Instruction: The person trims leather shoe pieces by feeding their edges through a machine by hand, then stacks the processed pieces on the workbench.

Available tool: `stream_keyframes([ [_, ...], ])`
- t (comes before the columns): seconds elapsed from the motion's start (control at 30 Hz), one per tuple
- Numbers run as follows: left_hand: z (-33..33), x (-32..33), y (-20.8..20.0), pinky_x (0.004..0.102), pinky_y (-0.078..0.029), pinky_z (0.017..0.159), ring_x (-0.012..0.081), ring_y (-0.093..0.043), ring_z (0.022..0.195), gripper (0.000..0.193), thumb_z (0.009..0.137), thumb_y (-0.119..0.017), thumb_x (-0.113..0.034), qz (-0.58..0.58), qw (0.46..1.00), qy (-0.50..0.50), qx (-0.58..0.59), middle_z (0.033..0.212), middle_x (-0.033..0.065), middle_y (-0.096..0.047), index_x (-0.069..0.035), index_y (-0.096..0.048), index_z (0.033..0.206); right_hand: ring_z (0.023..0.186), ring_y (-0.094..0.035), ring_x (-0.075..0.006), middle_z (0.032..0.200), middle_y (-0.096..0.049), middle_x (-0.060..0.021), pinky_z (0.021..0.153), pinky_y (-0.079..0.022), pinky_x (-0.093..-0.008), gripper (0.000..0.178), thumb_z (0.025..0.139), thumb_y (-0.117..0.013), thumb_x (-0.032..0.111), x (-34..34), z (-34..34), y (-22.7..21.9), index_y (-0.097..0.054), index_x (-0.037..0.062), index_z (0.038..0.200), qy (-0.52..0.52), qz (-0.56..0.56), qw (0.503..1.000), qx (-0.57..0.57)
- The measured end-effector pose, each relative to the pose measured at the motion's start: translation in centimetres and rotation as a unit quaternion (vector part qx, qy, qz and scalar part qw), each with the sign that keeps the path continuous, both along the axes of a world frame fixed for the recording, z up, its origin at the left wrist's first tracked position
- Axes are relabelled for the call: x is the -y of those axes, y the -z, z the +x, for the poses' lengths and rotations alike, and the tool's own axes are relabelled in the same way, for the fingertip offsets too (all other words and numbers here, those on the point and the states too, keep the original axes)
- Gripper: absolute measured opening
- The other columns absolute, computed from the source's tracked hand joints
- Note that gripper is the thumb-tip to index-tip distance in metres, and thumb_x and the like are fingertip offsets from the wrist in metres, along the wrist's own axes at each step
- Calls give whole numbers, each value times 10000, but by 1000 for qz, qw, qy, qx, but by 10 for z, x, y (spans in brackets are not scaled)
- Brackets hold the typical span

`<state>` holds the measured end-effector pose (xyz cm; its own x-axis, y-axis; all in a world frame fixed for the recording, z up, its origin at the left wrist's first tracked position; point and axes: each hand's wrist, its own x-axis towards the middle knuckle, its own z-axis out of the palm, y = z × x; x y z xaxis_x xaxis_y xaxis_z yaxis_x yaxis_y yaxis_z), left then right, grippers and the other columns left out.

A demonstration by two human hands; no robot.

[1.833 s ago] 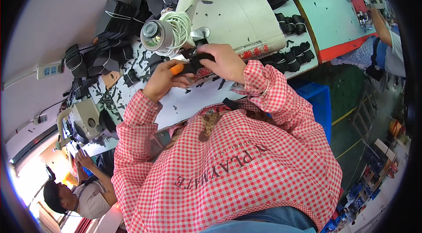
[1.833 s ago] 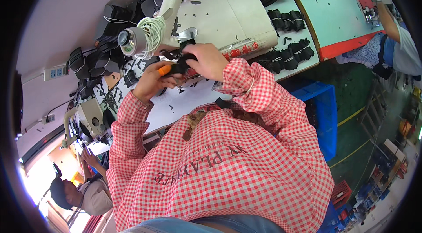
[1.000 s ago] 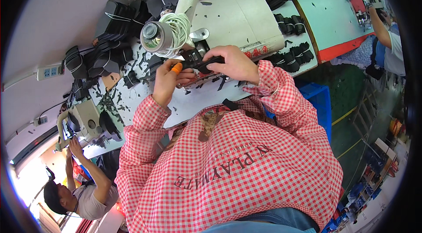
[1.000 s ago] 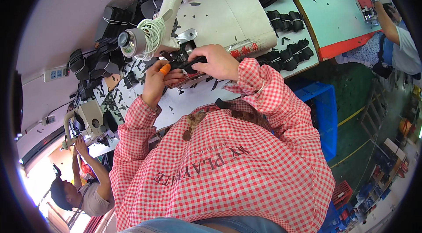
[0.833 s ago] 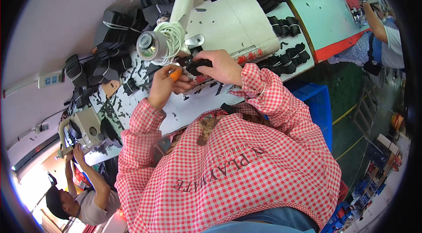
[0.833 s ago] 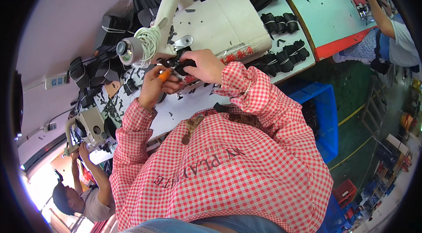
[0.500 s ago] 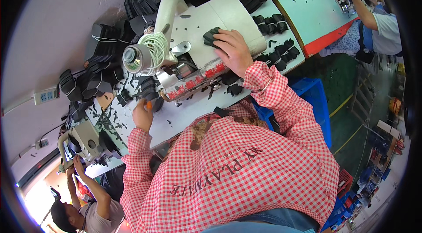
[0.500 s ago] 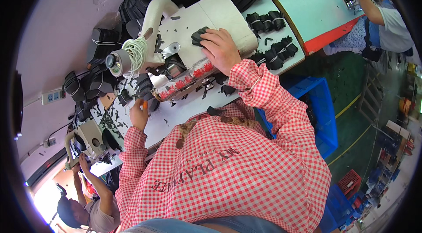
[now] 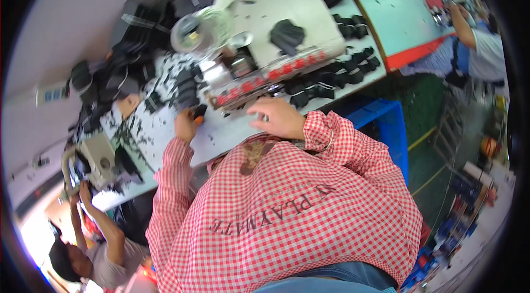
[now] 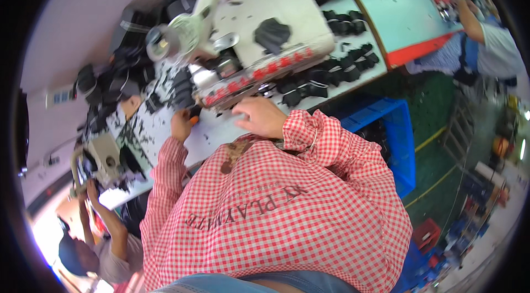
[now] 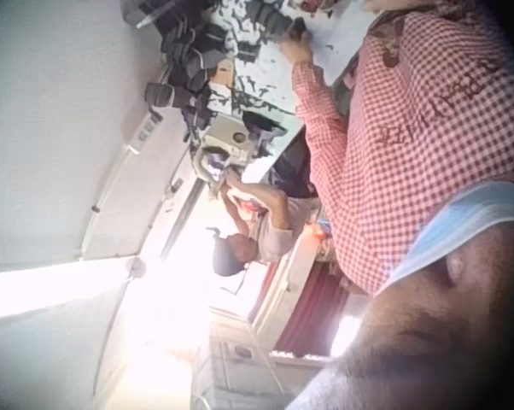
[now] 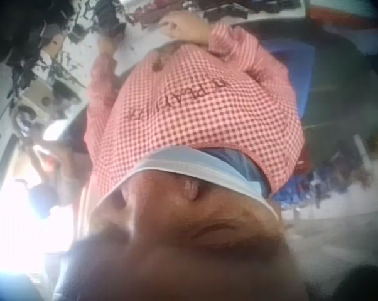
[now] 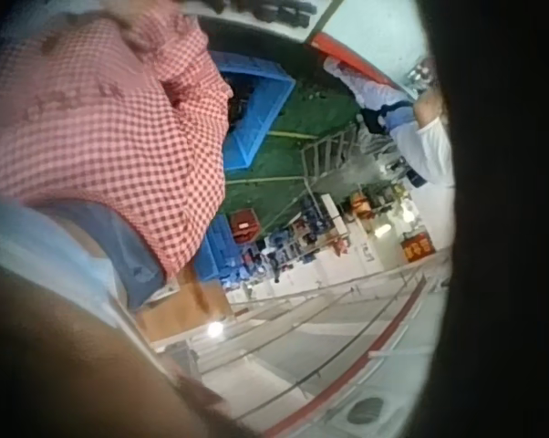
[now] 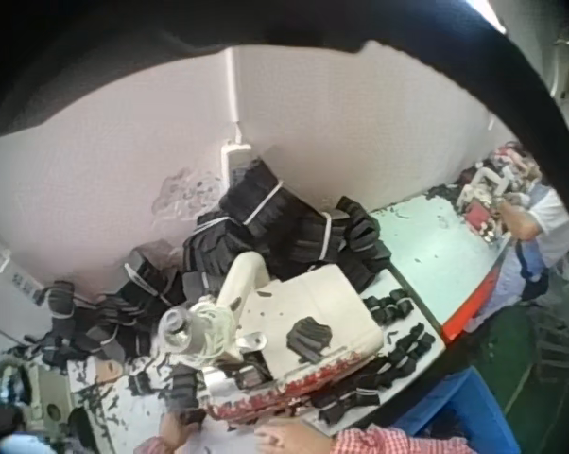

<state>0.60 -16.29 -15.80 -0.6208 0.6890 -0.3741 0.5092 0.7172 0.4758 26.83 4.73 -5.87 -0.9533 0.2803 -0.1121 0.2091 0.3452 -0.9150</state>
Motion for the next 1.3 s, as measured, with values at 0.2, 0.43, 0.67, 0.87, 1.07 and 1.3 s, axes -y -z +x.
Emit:
stream_keyframes([
  [0.2,2,6,-10,322,-469,594,203,-576,612,178,705,-732,-33,23,1000,6,16,691,129,-622,7,-574,776,803,-671,-290,1009,-648,-190,749,-521,-386,418,822,-682,273,80,-77,59,-597,-21,1107,-100,-13,995,20],
  [0.43,5,52,-51,294,-573,610,195,-682,752,312,798,-678,-20,119,861,-155,470,848,114,-671,41,-514,1056,733,-672,-295,820,-679,-181,674,-524,-362,340,810,-698,263,113,-154,89,-649,-22,989,-3,-144,989,42],
  [0.67,-12,68,-25,264,-453,410,178,-543,422,230,853,-475,-58,83,802,-249,536,637,115,-598,16,-554,1056,763,-659,-251,856,-676,-92,669,-524,-354,201,832,-663,171,116,-183,100,-664,43,988,10,74,997,-25],
  [0.87,-16,64,7,287,-331,330,144,-429,369,134,886,-476,-86,136,820,-343,437,574,64,-522,2,-559,942,918,-636,-295,1071,-589,-160,719,-546,-421,201,838,-620,161,108,-199,115,-627,17,978,-35,354,917,180],
  [1.07,0,35,15,275,-260,330,110,-381,364,118,895,-491,-111,210,792,-419,391,559,37,-493,-23,-565,869,788,-679,-295,923,-617,-149,675,-565,-403,185,848,-556,138,113,-201,97,-656,2,923,-118,363,904,191],
  [1.3,-23,58,17,281,-303,329,148,-445,360,254,945,-480,-234,240,752,-377,485,586,70,-558,-20,-572,844,868,-609,-362,937,-582,-165,744,-508,-429,228,873,-607,228,112,-197,85,-619,47,1012,41,160,986,25],
])
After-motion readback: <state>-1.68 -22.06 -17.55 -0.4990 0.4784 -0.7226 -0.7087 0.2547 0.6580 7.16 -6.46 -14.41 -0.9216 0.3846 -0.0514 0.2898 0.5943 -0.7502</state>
